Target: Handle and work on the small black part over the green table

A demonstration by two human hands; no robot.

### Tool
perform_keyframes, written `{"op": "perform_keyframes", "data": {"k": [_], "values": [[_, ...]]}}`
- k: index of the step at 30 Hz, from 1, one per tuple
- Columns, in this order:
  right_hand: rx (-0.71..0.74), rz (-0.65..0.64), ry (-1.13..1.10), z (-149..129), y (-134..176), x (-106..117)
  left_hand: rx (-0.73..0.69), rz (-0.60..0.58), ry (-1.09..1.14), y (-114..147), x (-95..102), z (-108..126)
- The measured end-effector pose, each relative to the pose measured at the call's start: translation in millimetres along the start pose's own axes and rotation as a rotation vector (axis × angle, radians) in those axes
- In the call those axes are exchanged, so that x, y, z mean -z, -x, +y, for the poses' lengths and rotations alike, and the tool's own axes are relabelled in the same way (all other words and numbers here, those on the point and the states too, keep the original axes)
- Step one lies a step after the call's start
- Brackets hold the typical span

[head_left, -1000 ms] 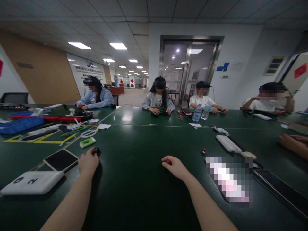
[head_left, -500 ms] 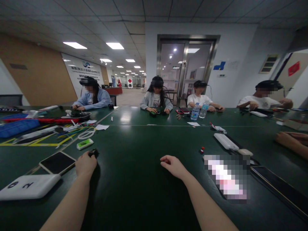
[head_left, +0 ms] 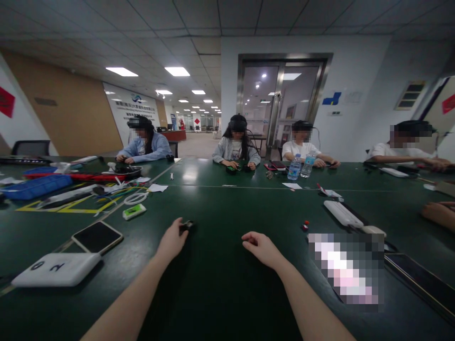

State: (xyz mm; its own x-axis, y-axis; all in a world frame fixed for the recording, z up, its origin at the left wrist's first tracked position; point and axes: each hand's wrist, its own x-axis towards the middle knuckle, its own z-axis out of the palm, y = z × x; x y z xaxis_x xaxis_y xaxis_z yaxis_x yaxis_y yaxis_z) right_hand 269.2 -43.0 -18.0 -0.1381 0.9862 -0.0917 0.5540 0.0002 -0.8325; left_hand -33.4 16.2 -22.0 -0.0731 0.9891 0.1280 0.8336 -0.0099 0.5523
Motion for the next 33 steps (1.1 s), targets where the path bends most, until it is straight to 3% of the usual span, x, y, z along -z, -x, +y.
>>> {"op": "perform_keyframes", "data": {"k": [3, 6, 14, 19, 22, 26, 33], "values": [[0.047, 0.057, 0.010, -3.2, -0.7, -2.7, -0.311, -0.318, 0.226, 27.2, -25.1, 38.5], [0.121, 0.113, 0.024, -11.9, 2.1, -4.1, -0.452, -0.469, 0.316, 46.1, -38.3, 57.9], [0.226, -0.055, 0.214, -31.4, 14.3, -10.9, -0.523, -0.487, 0.354, 48.4, -36.3, 56.8], [0.233, -0.053, 0.228, -31.9, 12.8, -17.1, -0.502, -0.523, 0.371, 49.1, -34.9, 60.3], [0.189, 0.067, 0.018, -25.3, 7.3, -10.0, -0.471, -0.552, 0.385, 49.5, -33.4, 60.8], [0.062, 0.396, -0.369, -5.9, -4.4, 6.6, -0.460, -0.564, 0.406, 49.2, -33.0, 58.0], [0.010, 0.442, -0.429, 10.6, -12.6, 10.8, -0.453, -0.554, 0.401, 51.3, -27.8, 62.0]]}}
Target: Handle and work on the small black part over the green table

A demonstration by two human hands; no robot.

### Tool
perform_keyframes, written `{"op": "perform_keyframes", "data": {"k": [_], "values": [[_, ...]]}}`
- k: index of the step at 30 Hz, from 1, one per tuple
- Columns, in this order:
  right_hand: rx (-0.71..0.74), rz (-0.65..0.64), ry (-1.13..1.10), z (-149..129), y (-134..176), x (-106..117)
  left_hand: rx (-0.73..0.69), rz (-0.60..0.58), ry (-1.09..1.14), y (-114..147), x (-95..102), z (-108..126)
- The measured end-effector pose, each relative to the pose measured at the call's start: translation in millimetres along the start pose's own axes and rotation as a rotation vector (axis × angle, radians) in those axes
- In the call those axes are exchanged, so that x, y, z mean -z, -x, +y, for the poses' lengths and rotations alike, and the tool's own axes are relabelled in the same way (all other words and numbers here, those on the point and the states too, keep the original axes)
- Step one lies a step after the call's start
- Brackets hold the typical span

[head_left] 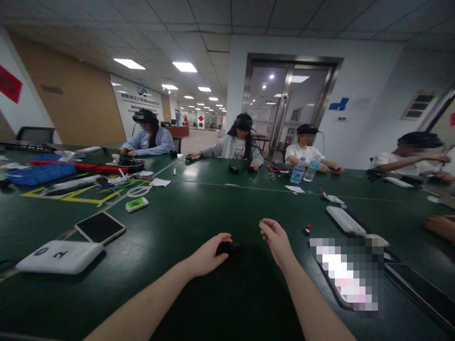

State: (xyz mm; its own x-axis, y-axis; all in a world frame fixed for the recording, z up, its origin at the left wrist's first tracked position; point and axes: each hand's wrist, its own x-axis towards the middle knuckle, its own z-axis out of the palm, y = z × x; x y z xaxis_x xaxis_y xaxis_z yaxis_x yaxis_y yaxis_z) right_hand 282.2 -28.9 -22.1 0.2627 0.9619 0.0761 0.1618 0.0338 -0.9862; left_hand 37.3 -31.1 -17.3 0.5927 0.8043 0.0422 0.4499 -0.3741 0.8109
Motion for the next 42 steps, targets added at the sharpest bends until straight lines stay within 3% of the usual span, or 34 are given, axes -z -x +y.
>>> {"op": "perform_keyframes", "data": {"k": [18, 30, 39, 42], "values": [[-0.116, -0.036, 0.018, -9.5, 7.2, -3.2, -0.033, -0.006, -0.120, 0.6, 3.3, 1.1], [-0.185, 0.006, 0.040, 0.8, 2.6, -1.9, -0.124, 0.026, -0.121, -5.4, 0.0, -15.8], [-0.114, 0.029, 0.077, -3.4, 5.2, -2.5, -0.100, 0.035, -0.115, -4.4, 1.3, -11.0], [-0.018, -0.036, 0.098, -12.2, 11.2, -7.5, -0.049, 0.046, -0.097, -2.1, 2.1, -6.5]]}}
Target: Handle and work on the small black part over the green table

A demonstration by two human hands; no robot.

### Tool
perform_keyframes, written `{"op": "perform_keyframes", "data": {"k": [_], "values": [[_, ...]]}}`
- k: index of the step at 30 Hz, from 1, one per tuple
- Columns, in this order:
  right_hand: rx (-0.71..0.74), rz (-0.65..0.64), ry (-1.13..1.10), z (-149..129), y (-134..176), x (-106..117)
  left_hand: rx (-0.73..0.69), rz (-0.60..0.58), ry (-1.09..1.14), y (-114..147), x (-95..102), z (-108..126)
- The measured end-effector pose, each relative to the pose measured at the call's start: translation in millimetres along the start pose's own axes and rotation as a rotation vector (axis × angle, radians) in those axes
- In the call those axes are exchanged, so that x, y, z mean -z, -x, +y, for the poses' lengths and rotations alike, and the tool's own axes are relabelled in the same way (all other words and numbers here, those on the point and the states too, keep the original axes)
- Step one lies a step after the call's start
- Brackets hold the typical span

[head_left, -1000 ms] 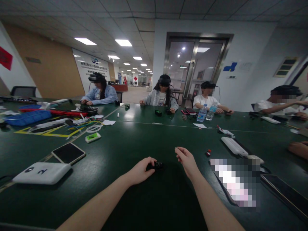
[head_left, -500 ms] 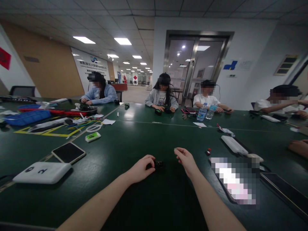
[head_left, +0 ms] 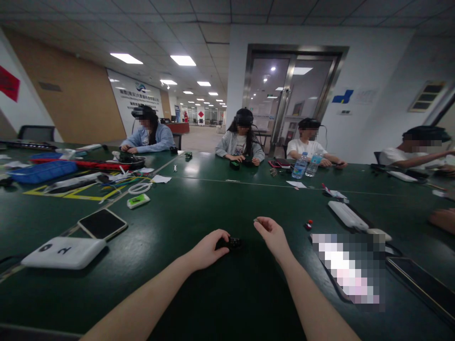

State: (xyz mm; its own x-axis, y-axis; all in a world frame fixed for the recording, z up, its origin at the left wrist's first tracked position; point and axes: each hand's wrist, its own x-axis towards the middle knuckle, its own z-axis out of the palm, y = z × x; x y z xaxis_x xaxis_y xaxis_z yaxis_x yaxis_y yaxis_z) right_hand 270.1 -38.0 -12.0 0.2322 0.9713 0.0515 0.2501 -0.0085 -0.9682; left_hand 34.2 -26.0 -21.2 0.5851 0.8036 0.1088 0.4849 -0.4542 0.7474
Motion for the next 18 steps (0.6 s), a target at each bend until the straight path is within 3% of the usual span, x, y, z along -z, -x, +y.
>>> {"op": "perform_keyframes", "data": {"k": [4, 13, 18], "values": [[0.184, -0.189, 0.145, -11.3, 11.3, -8.8, 0.031, 0.000, 0.027, 0.2, -1.2, -0.2], [0.195, -0.438, 0.443, -21.8, 27.2, -22.8, 0.008, -0.004, 0.034, -0.2, -1.8, -3.3], [0.231, -0.486, 0.501, -23.7, 28.4, -22.7, -0.004, 0.004, 0.023, -1.0, -2.8, -3.4]]}}
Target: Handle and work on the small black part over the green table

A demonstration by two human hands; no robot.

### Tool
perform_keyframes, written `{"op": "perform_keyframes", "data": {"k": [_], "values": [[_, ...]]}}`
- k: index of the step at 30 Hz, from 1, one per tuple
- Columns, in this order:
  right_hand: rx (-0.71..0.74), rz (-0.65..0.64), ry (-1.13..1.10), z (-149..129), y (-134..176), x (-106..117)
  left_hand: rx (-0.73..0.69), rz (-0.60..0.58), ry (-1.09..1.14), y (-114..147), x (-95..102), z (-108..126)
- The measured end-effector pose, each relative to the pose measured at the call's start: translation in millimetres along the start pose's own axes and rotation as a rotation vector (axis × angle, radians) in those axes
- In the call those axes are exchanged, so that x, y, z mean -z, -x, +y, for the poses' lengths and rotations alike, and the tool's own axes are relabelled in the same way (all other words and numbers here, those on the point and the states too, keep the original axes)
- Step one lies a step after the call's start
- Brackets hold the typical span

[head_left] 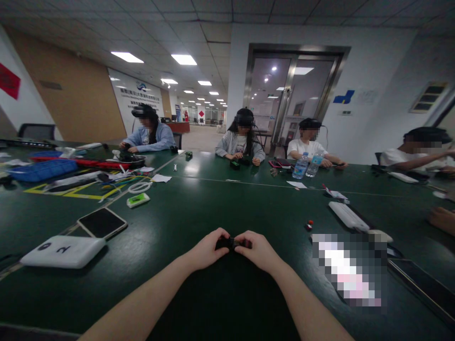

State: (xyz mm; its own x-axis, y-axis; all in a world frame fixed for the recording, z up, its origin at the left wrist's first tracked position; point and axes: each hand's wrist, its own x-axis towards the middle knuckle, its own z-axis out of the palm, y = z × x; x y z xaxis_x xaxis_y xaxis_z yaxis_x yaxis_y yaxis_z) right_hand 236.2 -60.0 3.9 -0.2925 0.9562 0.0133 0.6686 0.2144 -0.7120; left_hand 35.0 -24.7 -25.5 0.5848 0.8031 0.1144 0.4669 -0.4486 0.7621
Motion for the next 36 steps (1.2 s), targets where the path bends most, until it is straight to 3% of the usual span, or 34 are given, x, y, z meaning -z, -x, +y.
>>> {"op": "perform_keyframes", "data": {"k": [13, 20, 27, 31, 36], "values": [[0.018, -0.035, 0.019, -5.6, 1.8, 1.1, -0.019, -0.009, -0.015, 1.1, 1.9, 2.3], [0.028, -0.007, 0.027, -5.9, 0.6, -2.9, -0.107, -0.003, -0.043, 0.5, 2.6, 2.6], [-0.017, -0.008, 0.014, 3.7, -1.9, -3.3, -0.156, -0.087, -0.098, 1.1, 4.1, 1.7], [-0.075, 0.067, -0.018, 19.9, -4.7, 3.0, -0.149, -0.094, -0.169, 1.6, 15.1, -4.4], [-0.166, 0.111, -0.114, 36.8, -7.1, 11.9, -0.012, 0.015, -0.243, 7.2, 50.8, -32.8]]}}
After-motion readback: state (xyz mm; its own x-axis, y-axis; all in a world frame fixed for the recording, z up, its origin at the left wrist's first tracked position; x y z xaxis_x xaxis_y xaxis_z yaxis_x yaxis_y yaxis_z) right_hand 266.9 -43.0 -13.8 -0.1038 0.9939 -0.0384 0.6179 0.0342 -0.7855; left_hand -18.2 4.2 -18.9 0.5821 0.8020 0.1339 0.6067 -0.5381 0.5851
